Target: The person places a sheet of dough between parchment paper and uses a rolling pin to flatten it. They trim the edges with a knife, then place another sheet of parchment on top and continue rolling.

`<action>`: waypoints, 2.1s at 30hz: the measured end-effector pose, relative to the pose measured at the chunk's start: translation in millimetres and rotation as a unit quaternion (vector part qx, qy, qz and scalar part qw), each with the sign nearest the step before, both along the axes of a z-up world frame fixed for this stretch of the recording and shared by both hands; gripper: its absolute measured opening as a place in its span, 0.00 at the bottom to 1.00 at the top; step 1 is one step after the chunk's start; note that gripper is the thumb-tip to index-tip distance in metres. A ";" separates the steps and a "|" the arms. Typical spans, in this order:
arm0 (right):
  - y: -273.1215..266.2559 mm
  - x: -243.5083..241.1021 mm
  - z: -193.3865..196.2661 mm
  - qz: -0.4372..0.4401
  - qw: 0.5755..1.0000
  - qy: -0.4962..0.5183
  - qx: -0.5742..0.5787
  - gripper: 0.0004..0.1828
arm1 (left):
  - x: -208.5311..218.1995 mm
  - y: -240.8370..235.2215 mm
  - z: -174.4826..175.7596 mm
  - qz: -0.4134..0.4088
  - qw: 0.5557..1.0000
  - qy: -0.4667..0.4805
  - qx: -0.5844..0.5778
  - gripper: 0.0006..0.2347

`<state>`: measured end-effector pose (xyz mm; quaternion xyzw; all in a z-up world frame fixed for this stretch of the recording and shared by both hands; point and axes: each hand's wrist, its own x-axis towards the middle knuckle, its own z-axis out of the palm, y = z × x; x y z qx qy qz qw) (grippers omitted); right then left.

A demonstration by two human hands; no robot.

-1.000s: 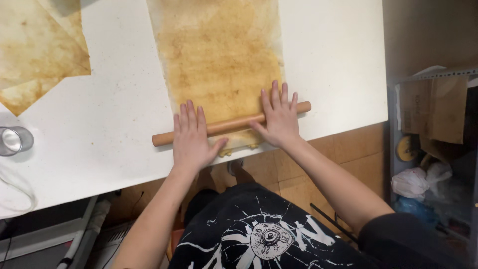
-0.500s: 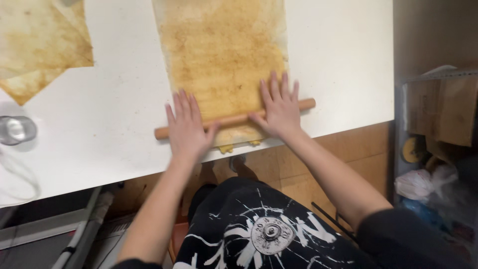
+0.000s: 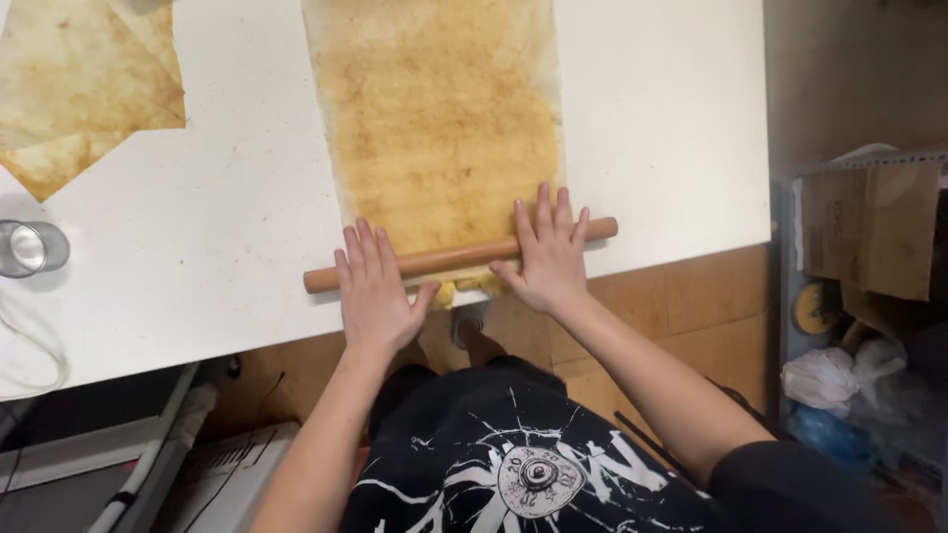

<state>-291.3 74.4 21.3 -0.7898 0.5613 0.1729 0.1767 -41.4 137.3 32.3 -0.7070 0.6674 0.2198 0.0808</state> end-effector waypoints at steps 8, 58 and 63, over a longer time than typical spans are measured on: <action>-104.2 32.2 -22.7 -0.053 0.996 -0.038 -0.064 0.52 | 18.6 -106.0 -28.5 0.050 0.998 0.006 -0.041 0.43; -31.6 -5.5 -36.9 -0.099 0.976 -0.093 -0.171 0.48 | 30.9 -25.8 -48.0 -0.008 0.977 0.097 -0.188 0.30; -101.2 11.1 -59.6 -0.097 0.987 -0.031 -0.123 0.51 | 38.7 -103.2 -60.0 0.023 0.987 0.078 -0.142 0.37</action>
